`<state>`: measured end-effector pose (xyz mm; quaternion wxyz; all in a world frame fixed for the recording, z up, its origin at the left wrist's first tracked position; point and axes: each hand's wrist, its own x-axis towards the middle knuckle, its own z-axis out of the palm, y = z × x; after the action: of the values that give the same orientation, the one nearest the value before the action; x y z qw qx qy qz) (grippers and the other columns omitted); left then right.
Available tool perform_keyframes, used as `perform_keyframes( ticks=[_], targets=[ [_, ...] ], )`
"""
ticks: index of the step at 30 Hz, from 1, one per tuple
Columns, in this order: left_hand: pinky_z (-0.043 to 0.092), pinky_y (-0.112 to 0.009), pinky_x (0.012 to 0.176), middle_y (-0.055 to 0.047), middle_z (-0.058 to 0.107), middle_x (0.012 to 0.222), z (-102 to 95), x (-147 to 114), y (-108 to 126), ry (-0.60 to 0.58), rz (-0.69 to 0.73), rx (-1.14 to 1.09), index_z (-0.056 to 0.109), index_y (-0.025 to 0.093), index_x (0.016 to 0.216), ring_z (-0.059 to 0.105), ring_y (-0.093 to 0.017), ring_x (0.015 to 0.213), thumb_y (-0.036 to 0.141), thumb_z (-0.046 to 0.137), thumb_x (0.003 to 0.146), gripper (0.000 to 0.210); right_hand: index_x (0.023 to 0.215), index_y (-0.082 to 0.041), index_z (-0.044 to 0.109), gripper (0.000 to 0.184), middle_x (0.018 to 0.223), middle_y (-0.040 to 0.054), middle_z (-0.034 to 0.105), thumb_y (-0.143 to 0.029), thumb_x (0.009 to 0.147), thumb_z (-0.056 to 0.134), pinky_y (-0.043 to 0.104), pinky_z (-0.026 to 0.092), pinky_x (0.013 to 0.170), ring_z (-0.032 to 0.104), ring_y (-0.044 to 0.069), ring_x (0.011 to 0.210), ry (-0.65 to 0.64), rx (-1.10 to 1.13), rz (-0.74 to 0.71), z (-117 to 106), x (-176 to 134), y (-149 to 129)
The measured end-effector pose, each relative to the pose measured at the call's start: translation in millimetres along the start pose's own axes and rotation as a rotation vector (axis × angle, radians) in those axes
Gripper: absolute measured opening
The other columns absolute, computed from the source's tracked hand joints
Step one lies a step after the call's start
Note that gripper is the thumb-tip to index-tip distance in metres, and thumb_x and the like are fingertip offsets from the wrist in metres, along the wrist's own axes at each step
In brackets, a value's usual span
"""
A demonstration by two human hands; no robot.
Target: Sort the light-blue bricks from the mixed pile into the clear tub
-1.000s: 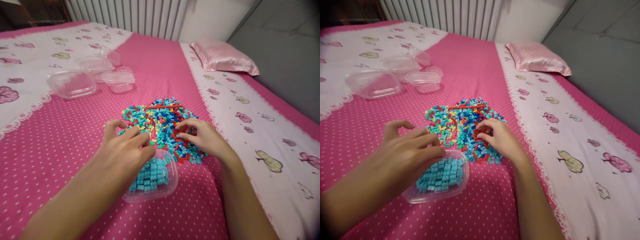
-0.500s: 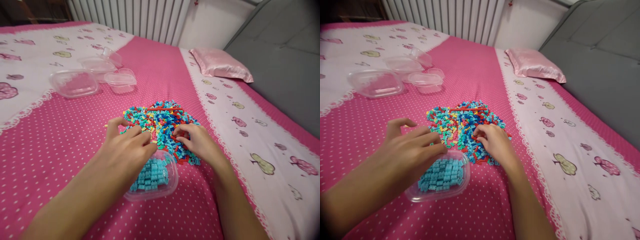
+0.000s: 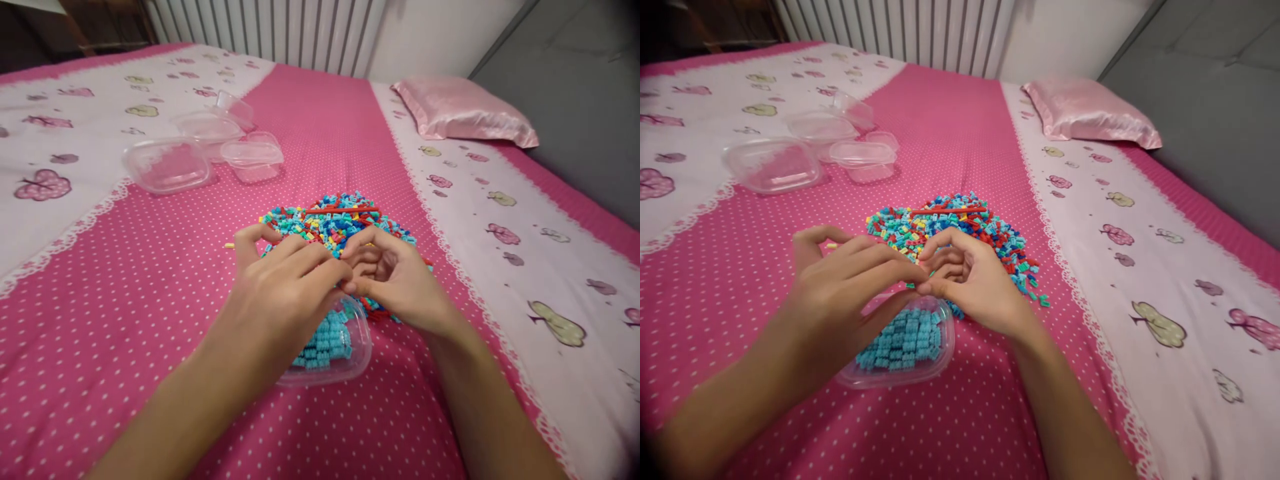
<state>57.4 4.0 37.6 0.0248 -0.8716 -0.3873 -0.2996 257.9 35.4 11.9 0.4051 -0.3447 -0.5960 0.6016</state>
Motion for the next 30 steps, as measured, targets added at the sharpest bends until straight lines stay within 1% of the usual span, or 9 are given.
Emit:
perform_keyframes(
  ticks=[4,6,8,10,13,16,22,26,30],
  targets=[
    [0.025,-0.044,0.097,0.004,0.077,0.091,-4.7,1,-3,-0.031,-0.023,0.023,0.070,0.024,0.091,0.064,-0.019,0.087,0.028,0.058,0.104,0.018,0.097,-0.024,0.062,0.044,0.078,-0.0049,0.070,-0.029,0.068,0.095,0.022,0.055,0.060,0.070,0.011,0.065,-0.035,0.052,0.037,-2,-1,1],
    [0.025,-0.043,0.096,0.005,0.077,0.089,-6.7,0,-5,-0.032,-0.035,0.015,0.070,0.025,0.088,0.063,-0.019,0.085,0.025,0.059,0.103,0.018,0.100,-0.025,0.060,0.045,0.089,-0.0031,0.073,-0.029,0.070,0.093,0.022,0.058,0.062,0.073,0.012,0.068,-0.049,0.057,0.031,-3,-2,-1],
    [0.026,-0.042,0.090,0.007,0.075,0.083,-7.9,-2,-6,-0.057,-0.085,-0.009,0.070,0.025,0.084,0.062,-0.018,0.080,0.023,0.065,0.098,0.015,0.102,-0.026,0.059,0.044,0.108,-0.0006,0.073,-0.030,0.072,0.092,0.023,0.060,0.065,0.075,0.012,0.073,-0.001,0.002,0.003,-4,-2,-3],
    [0.027,-0.039,0.083,0.009,0.073,0.076,-7.9,-5,-5,-0.141,-0.166,-0.052,0.070,0.026,0.079,0.060,-0.017,0.074,0.022,0.074,0.091,0.013,0.100,-0.025,0.058,0.041,0.116,0.0010,0.070,-0.035,0.075,0.089,0.025,0.061,0.067,0.075,0.012,0.074,0.117,-0.105,-0.034,-5,-2,-5],
    [0.028,-0.037,0.077,0.010,0.072,0.073,-4.9,-10,0,-0.239,-0.275,-0.106,0.069,0.026,0.075,0.062,-0.016,0.071,0.019,0.078,0.084,0.015,0.096,-0.024,0.056,0.033,0.103,0.0009,0.068,-0.040,0.082,0.082,0.026,0.061,0.065,0.073,0.013,0.072,0.286,-0.230,-0.067,-8,0,-6],
    [0.028,-0.037,0.075,0.008,0.073,0.073,0.6,-12,5,-0.252,-0.308,-0.101,0.069,0.026,0.071,0.064,-0.018,0.072,0.020,0.077,0.084,0.016,0.095,-0.025,0.057,0.025,0.101,0.0013,0.066,-0.036,0.086,0.076,0.026,0.060,0.065,0.072,0.013,0.073,0.346,-0.261,-0.075,-10,1,-7],
    [0.030,-0.039,0.074,0.007,0.073,0.069,6.9,-16,6,-0.307,-0.262,-0.045,0.071,0.025,0.068,0.064,-0.018,0.068,0.021,0.078,0.083,0.018,0.091,-0.024,0.061,0.013,0.092,-0.0007,0.064,-0.026,0.087,0.073,0.026,0.059,0.068,0.069,0.011,0.073,0.298,-0.260,-0.112,-10,0,-7],
    [0.032,-0.038,0.074,0.006,0.072,0.067,7.1,-19,4,-0.325,-0.205,-0.023,0.069,0.025,0.068,0.065,-0.017,0.068,0.023,0.073,0.089,0.022,0.090,-0.023,0.061,0.010,0.082,-0.0023,0.065,-0.026,0.088,0.071,0.026,0.056,0.065,0.066,0.011,0.069,0.272,-0.286,-0.136,-13,1,-7],
    [0.033,-0.038,0.074,0.006,0.076,0.073,8.9,-20,2,-0.325,-0.178,-0.002,0.073,0.026,0.074,0.066,-0.018,0.070,0.023,0.074,0.089,0.015,0.088,-0.022,0.061,0.010,0.078,-0.0029,0.065,-0.026,0.087,0.071,0.026,0.056,0.064,0.066,0.011,0.066,0.286,-0.292,-0.151,-17,1,-10]
  ],
)
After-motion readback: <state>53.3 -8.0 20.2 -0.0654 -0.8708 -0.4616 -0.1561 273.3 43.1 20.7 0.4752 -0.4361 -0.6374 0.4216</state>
